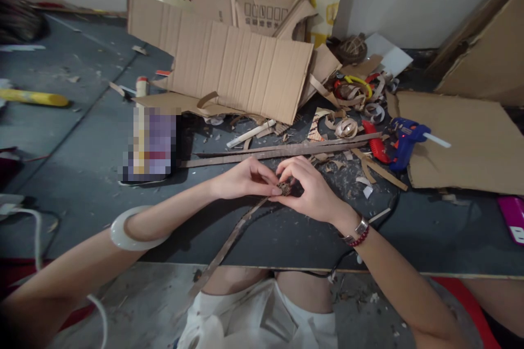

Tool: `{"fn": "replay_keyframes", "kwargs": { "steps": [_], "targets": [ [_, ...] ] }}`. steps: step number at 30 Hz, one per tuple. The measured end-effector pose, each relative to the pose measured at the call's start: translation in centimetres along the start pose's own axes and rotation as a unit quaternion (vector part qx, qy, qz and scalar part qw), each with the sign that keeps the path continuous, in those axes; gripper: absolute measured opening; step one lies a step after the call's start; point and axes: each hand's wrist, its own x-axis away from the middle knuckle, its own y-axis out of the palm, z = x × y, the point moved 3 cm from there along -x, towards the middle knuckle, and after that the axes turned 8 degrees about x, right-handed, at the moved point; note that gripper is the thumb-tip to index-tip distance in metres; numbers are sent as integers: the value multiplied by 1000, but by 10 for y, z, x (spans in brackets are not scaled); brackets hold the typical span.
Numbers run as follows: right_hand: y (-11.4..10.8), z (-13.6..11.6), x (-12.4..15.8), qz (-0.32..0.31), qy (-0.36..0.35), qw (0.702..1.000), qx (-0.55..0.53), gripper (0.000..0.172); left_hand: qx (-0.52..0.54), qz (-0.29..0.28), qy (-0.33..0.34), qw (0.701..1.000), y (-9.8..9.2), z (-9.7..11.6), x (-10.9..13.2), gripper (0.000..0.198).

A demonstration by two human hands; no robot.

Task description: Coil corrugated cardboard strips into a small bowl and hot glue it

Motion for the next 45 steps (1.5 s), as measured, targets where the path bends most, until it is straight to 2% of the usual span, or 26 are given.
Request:
{"fn": "replay_keyframes", "kwargs": {
  "steps": [4, 7, 11, 16, 20, 27, 34, 38, 45],
  "targets": [
    [-5, -5, -2, -76, -2, 997, 18, 25, 6, 8, -5, 1000, -3, 0, 1, 13],
    [-8, -4, -3, -102, -5, 995, 22, 25, 14, 6, -21, 1000, -5, -1, 1, 12],
    [-11, -1, -3, -86, -7, 996, 17, 18, 20, -2, -38, 999, -7, -1, 1, 18],
    [-13, -1, -5, -49, -3, 999, 10, 22, 47, -3, -51, 998, -10, 2, 2, 34],
    [-14, 0, -5, -29, 9, 1000, 0, 21, 56, -14, -51, 997, -9, 2, 2, 28],
    [-10, -1, -3, -12, 17, 999, -35, 27, -2, -29, -30, 999, -5, 0, 1, 23],
    [-3, -2, -2, -20, 28, 998, -51, 31, -28, -54, -2, 998, -3, -5, 0, 24],
    [-2, -1, -2, -22, 33, 998, -45, 29, -6, -41, -3, 999, -2, -4, 0, 20],
    [-9, -4, -2, -112, 14, 994, -4, 28, 17, -21, -27, 999, -2, 0, 2, 14]
  ]
}}
